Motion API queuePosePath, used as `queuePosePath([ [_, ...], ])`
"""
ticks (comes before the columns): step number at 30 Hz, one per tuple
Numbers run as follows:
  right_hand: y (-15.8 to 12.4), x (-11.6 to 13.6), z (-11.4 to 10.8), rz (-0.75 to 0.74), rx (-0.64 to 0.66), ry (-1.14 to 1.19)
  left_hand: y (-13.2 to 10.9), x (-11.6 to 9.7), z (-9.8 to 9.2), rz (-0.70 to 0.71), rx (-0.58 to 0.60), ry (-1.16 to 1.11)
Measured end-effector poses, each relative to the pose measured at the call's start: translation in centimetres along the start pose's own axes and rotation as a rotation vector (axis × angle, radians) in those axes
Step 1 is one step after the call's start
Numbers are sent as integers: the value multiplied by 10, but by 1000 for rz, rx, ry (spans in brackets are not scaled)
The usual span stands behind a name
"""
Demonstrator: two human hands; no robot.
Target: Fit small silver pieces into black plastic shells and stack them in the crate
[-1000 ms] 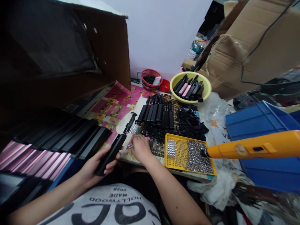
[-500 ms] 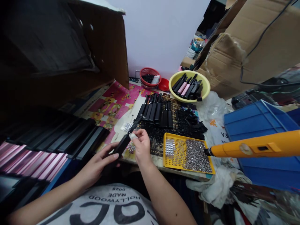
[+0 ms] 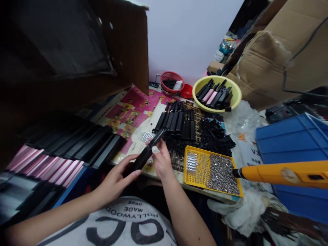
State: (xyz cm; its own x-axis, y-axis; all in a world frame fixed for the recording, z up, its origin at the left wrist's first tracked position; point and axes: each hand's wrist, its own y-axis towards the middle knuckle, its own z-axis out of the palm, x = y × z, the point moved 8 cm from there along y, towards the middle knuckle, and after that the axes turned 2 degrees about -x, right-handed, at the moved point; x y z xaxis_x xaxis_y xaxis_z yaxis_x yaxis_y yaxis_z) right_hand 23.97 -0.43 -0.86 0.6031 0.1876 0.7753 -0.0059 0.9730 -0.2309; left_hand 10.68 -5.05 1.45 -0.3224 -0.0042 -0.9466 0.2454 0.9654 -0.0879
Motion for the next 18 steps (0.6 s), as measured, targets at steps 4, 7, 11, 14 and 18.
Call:
queuePosePath([
  [4,-4,-4,1,75,96,54,0,2,-1,-19,46,-17],
  [7,-6,-3,-3,56,33,52,-3,10,1,-127,109,-127],
  [11,-12,-2,-1,25,-51,22,-5,11,4,-150,116,-147],
  [14,-16,-2,2,44,-14,9,-5,7,1,-147,58,-133],
  [18,-5,15,-19,63,21,-67,-7,9,4,-325,150,-300],
])
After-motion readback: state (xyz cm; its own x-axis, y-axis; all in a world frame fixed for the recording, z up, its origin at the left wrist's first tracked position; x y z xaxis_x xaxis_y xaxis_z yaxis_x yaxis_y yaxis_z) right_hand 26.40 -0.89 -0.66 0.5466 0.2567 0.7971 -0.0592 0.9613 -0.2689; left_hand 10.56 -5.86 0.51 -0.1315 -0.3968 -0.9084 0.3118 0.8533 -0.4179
